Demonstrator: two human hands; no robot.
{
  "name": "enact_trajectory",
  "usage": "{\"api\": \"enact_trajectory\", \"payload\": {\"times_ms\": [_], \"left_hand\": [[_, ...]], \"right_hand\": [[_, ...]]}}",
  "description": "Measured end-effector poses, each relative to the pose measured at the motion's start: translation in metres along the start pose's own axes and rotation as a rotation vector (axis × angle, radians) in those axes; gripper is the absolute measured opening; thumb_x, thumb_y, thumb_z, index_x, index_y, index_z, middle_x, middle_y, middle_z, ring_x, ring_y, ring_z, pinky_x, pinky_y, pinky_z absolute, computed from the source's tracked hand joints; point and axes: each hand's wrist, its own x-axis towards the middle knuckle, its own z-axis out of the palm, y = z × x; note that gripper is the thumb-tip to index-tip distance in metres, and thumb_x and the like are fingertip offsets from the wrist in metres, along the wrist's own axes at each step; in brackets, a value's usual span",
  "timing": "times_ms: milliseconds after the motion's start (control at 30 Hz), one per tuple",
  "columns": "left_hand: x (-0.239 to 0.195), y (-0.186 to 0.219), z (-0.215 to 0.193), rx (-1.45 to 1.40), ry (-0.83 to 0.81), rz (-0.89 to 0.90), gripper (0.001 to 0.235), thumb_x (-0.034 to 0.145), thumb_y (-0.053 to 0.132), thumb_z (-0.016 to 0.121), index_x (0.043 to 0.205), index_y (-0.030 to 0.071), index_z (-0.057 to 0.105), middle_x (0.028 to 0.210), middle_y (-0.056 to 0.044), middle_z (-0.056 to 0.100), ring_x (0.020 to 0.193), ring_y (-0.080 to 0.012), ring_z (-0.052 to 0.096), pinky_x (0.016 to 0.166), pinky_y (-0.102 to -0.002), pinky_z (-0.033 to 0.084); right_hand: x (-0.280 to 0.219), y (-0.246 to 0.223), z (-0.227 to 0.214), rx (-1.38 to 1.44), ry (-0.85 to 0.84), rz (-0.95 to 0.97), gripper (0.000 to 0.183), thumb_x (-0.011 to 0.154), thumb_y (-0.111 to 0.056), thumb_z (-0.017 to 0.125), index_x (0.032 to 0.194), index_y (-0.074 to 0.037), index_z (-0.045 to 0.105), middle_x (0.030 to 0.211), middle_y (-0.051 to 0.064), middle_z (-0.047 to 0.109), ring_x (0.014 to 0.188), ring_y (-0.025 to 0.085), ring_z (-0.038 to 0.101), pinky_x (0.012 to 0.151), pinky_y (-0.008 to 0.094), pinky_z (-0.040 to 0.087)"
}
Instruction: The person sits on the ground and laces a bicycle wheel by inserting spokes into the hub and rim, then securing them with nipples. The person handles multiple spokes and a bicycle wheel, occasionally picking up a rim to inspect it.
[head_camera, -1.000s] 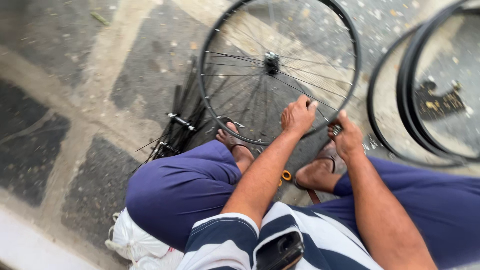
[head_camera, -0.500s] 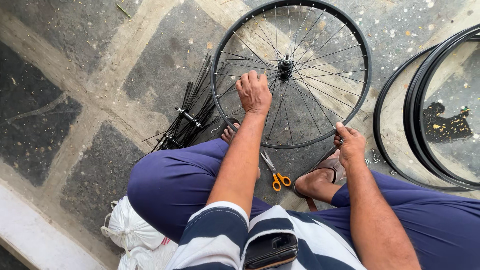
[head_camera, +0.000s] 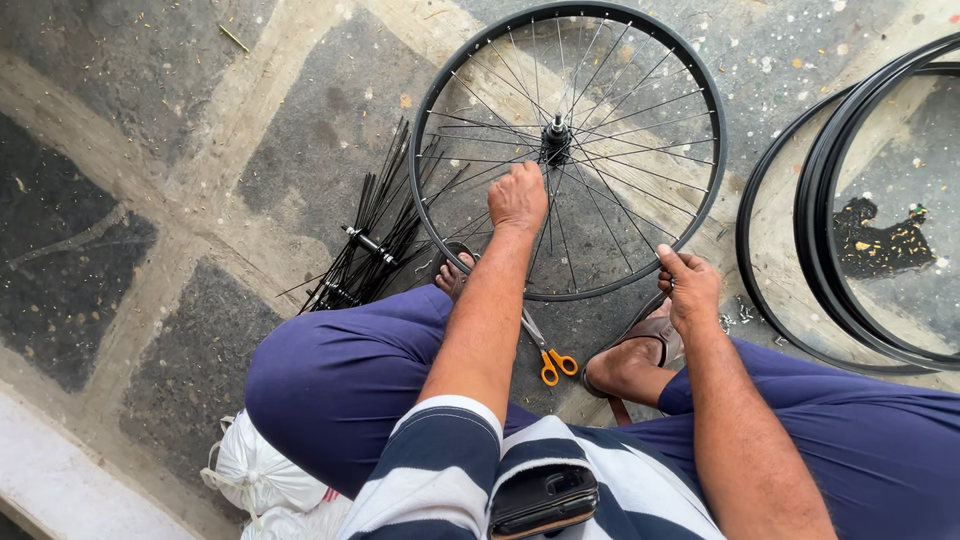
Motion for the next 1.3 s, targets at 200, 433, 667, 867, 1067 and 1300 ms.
{"api": "enact_trajectory", "payload": {"times_ms": [200,433,667,867,1067,1300], "left_hand": [[0.000,-0.007,-0.011,-0.003,-0.049,-0.003,0.010,0.095,0.015,0.052,0.098,0.009,0.059,0.091,-0.012,0.067,0.077,-0.0258,0.073,0.064,-0.040,0.058],[-0.001,0.021,-0.026,-0.401,-0.496,-0.329,0.026,0.100,0.014,0.042,0.123,0.004,0.046,0.085,-0.010,0.069,0.070,-0.0250,0.071,0.060,-0.044,0.057],[-0.027,0.018,0.024,-1.650,-0.523,-0.762,0.014,0.101,0.020,0.061,0.108,0.007,0.058,0.080,-0.001,0.060,0.061,-0.0126,0.059,0.052,-0.034,0.047],[-0.079,0.023,0.012,-1.151,-0.218,-0.714,0.015,0.087,0.017,0.072,0.097,0.016,0.061,0.087,-0.003,0.067,0.078,-0.0206,0.065,0.065,-0.039,0.055],[-0.096,0.038,-0.072,-0.162,-0.414,-0.214,0.023,0.103,0.026,0.058,0.117,0.008,0.063,0.124,-0.016,0.066,0.121,-0.0326,0.060,0.103,-0.048,0.048],[-0.133,0.085,-0.041,-0.633,-0.441,-0.269,0.037,0.092,0.035,0.069,0.114,0.006,0.063,0.111,-0.016,0.071,0.105,-0.0361,0.065,0.089,-0.049,0.049]], "right_hand": [[-0.008,-0.007,0.006,-0.098,-0.017,-0.034,0.038,0.084,-0.022,0.089,0.102,0.005,0.069,0.082,0.001,0.066,0.062,0.007,0.054,0.055,0.020,0.044],[-0.008,-0.008,0.006,-0.227,0.007,-0.080,0.039,0.077,-0.022,0.092,0.097,0.003,0.070,0.084,0.002,0.067,0.070,0.009,0.059,0.061,0.022,0.049],[-0.007,-0.003,0.007,-0.268,-0.034,-0.095,0.039,0.074,-0.021,0.094,0.095,0.003,0.070,0.083,0.003,0.068,0.069,0.010,0.057,0.061,0.024,0.048],[-0.010,-0.005,0.007,-0.294,-0.044,-0.141,0.040,0.075,-0.021,0.094,0.095,0.004,0.070,0.082,0.004,0.066,0.067,0.011,0.055,0.059,0.025,0.046],[-0.012,-0.007,0.006,-0.273,-0.029,-0.113,0.042,0.076,-0.021,0.094,0.100,0.004,0.070,0.085,0.003,0.069,0.071,0.010,0.060,0.062,0.024,0.050],[0.001,-0.002,-0.002,0.114,-0.039,0.027,0.025,0.094,-0.017,0.081,0.105,0.001,0.068,0.091,0.006,0.067,0.075,0.015,0.065,0.066,0.027,0.057]]}}
